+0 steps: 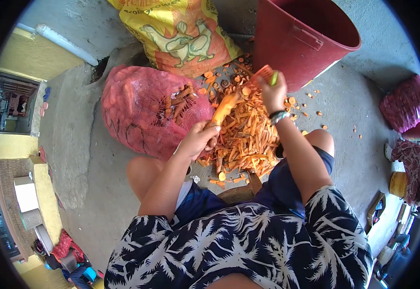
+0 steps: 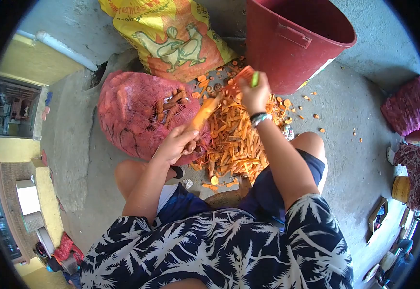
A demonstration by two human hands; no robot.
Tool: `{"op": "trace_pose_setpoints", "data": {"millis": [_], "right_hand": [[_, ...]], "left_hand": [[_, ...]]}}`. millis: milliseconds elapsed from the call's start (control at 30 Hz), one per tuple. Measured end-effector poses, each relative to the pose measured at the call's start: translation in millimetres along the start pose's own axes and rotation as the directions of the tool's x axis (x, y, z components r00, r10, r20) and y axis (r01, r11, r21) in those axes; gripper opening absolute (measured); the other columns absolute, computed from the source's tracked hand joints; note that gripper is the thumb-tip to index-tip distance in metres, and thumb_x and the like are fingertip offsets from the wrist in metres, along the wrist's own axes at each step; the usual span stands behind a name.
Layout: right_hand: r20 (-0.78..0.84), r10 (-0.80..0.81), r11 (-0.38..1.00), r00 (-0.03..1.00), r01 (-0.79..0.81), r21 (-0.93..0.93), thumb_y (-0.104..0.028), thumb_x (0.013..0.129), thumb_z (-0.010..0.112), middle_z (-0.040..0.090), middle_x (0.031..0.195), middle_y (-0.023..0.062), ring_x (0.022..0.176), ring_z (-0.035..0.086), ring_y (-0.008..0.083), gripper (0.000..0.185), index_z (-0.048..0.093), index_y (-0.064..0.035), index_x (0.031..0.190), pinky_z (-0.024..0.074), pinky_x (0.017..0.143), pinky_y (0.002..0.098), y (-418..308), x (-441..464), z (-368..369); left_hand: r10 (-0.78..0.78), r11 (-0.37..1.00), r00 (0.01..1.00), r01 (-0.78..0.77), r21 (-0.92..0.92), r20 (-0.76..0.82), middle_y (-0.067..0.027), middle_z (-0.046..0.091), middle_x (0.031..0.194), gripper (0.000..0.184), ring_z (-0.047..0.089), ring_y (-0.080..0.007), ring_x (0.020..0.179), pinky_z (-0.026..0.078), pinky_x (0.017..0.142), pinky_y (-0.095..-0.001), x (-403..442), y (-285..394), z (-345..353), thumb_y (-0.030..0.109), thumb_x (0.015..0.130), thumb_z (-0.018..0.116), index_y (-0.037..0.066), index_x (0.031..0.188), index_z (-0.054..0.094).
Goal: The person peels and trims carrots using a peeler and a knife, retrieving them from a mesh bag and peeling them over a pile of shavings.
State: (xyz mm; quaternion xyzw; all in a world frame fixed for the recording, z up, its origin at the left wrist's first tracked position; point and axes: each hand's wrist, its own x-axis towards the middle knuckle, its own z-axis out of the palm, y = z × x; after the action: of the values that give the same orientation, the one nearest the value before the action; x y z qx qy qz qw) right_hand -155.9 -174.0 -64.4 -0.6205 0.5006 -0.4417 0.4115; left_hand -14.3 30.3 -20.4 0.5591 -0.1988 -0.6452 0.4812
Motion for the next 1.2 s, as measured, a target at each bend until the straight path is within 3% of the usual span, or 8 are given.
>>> {"op": "trace_pose_setpoints", "data": {"millis": [100,267,400,433,633,833,1033,1200], "right_hand": [[-0.159,0.031,0.991,0.987,-0.009,0.134,-0.007,0.075,0.067,0.061,0.079,0.0068,0.06,0.057,0.0143,0.022,0.053,-0.0003,0.091,0.0478,0.051,0.0252,21,33,-7],[0.107,-0.087,0.989,0.99,0.074,0.125,-0.008,0.074,0.068,0.059,0.08,0.0085,0.067,0.055,0.0142,0.023,0.052,-0.003,0.09,0.0475,0.057,0.0255,-18,-42,17],[-0.106,0.102,0.994,0.989,-0.097,0.048,-0.005,0.075,0.067,0.06,0.078,0.006,0.064,0.056,0.0125,0.021,0.05,-0.0023,0.088,0.0482,0.054,0.0256,19,14,-2],[-0.188,0.169,0.959,0.968,-0.117,0.257,-0.004,0.076,0.065,0.06,0.076,0.0053,0.063,0.056,0.0117,0.018,0.05,-0.0033,0.087,0.0473,0.05,0.0261,22,29,-8],[0.25,0.133,0.917,0.959,-0.215,0.336,-0.007,0.077,0.064,0.059,0.09,0.0093,0.079,0.057,0.0159,0.027,0.051,-0.0027,0.1,0.0496,0.065,0.0286,-44,-54,7],[-0.327,0.198,0.957,0.924,-0.11,0.269,-0.005,0.078,0.063,0.059,0.079,0.0058,0.06,0.054,0.0129,0.017,0.049,-0.0042,0.086,0.0474,0.056,0.0264,34,31,-6],[0.122,0.105,0.823,0.987,-0.155,0.546,-0.006,0.078,0.064,0.058,0.08,0.0035,0.065,0.054,0.0097,0.024,0.049,-0.0052,0.097,0.0475,0.055,0.0224,-25,-56,22],[-0.203,0.239,0.848,0.95,-0.102,0.52,-0.007,0.079,0.064,0.059,0.078,0.0043,0.065,0.054,0.0102,0.02,0.049,-0.0057,0.092,0.0457,0.056,0.0227,29,15,6]], "left_hand": [[-0.019,0.998,1.0,0.019,-0.055,0.009,0.0008,0.047,0.061,0.014,0.043,-0.005,0.048,0.03,0.038,-0.0187,1,1,-5,0.016,0.086,0.054,0.003,0.087,0.048],[-0.074,0.993,0.997,0.075,-0.095,0.016,-0.0001,0.047,0.063,0.014,0.044,-0.0055,0.048,0.03,0.038,-0.0187,4,3,-3,0.016,0.086,0.052,0.003,0.085,0.048],[-0.087,0.96,0.989,0.115,-0.254,0.119,-0.0015,0.049,0.07,0.016,0.043,-0.0058,0.049,0.03,0.038,-0.018,-4,6,-7,0.018,0.087,0.049,0.002,0.09,0.049],[-0.088,0.948,0.987,0.125,-0.293,0.135,-0.0019,0.05,0.073,0.017,0.042,-0.0057,0.049,0.03,0.039,-0.0177,-6,10,-7,0.018,0.087,0.048,0.002,0.092,0.049],[-0.095,0.897,0.968,0.185,-0.401,0.232,-0.0023,0.049,0.075,0.027,0.04,-0.0045,0.048,0.03,0.039,-0.0162,4,1,-17,0.022,0.086,0.048,0.001,0.103,0.05],[-0.081,0.884,0.954,0.203,-0.421,0.288,-0.0017,0.047,0.076,0.037,0.039,-0.0041,0.047,0.029,0.038,-0.0152,2,3,-21,0.024,0.086,0.048,-0.001,0.114,0.047],[-0.008,0.849,0.947,0.177,-0.497,0.322,-0.001,0.046,0.074,0.041,0.038,-0.004,0.047,0.028,0.036,-0.015,3,9,-16,0.026,0.087,0.046,-0.002,0.116,0.047],[-0.031,0.872,0.942,0.19,-0.452,0.335,-0.0004,0.044,0.071,0.042,0.036,-0.0037,0.045,0.027,0.035,-0.0154,7,2,-16,0.026,0.087,0.045,-0.002,0.118,0.046]]}}
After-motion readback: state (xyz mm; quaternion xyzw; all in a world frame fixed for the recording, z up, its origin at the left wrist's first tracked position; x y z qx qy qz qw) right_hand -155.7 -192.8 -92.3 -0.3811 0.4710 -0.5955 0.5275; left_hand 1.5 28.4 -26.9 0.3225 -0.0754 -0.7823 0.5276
